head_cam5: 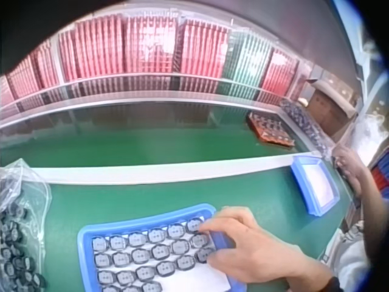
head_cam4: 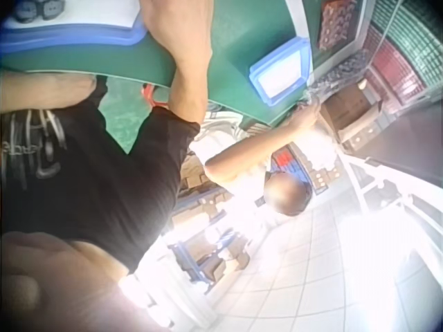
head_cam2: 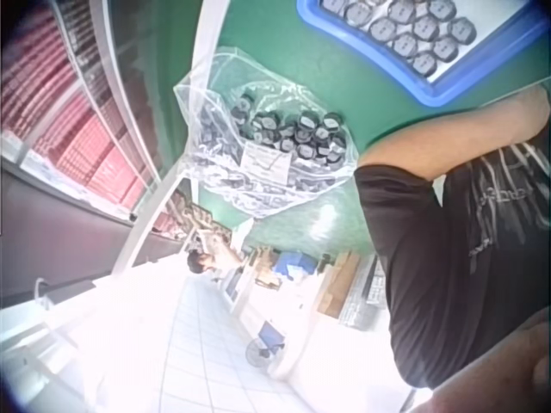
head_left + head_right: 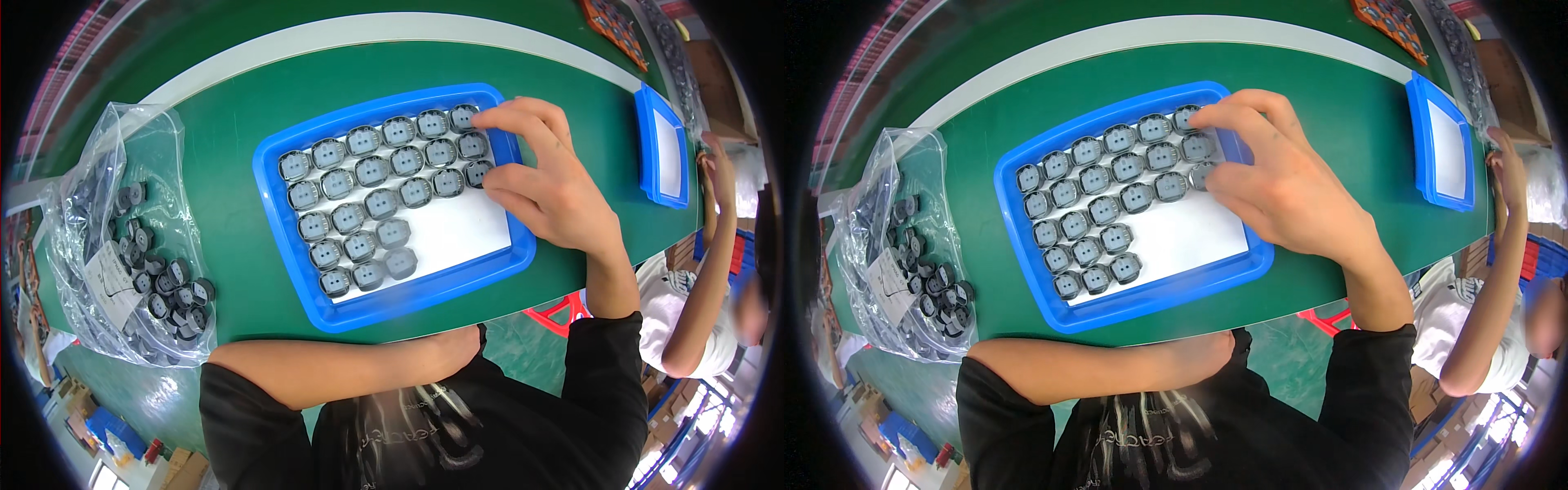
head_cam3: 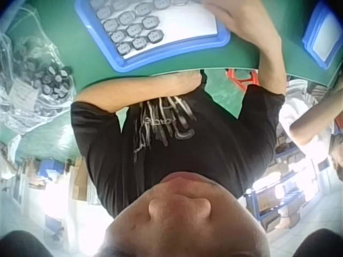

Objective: Arranging small circular electronic components from a plastic bag into a blue tray on a production line.

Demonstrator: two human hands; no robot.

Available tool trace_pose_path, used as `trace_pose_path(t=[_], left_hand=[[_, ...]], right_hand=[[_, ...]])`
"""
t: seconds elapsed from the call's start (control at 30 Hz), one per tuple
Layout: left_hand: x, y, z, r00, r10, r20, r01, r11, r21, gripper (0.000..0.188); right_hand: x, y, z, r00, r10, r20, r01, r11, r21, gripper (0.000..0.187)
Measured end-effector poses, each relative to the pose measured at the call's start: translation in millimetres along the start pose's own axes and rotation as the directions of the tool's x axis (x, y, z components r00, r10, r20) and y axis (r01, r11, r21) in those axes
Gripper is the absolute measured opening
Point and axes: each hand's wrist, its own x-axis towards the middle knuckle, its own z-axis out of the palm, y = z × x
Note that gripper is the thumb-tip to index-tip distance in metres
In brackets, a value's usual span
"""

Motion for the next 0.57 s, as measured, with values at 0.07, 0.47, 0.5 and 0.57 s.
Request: trace_pose_path(t=[0.07,0.47,0.5,0.57], left_hand=[[1,-2,-5,0.997,0.03,0.076,-0.03,1.0,0.0,0.016],[1,3,5,0.995,-0.051,-0.083,0.05,0.999,-0.015,0.013],[2,4,5,0.996,-0.043,-0.083,0.042,0.999,-0.008,0.013],[7,7,6,0.998,-0.046,0.041,0.049,0.994,-0.098,0.017]], right_hand=[[0,0,0,1.0,0.01,-0.002,-0.01,1.0,0.028,0.01],[1,24,-12,0.98,0.072,-0.187,-0.074,0.997,-0.005,0.025],[1,29,-10,0.978,0.077,-0.193,-0.08,0.997,-0.01,0.025],[2,44,-2,0.937,0.212,-0.279,-0.222,0.975,-0.003,0.023]])
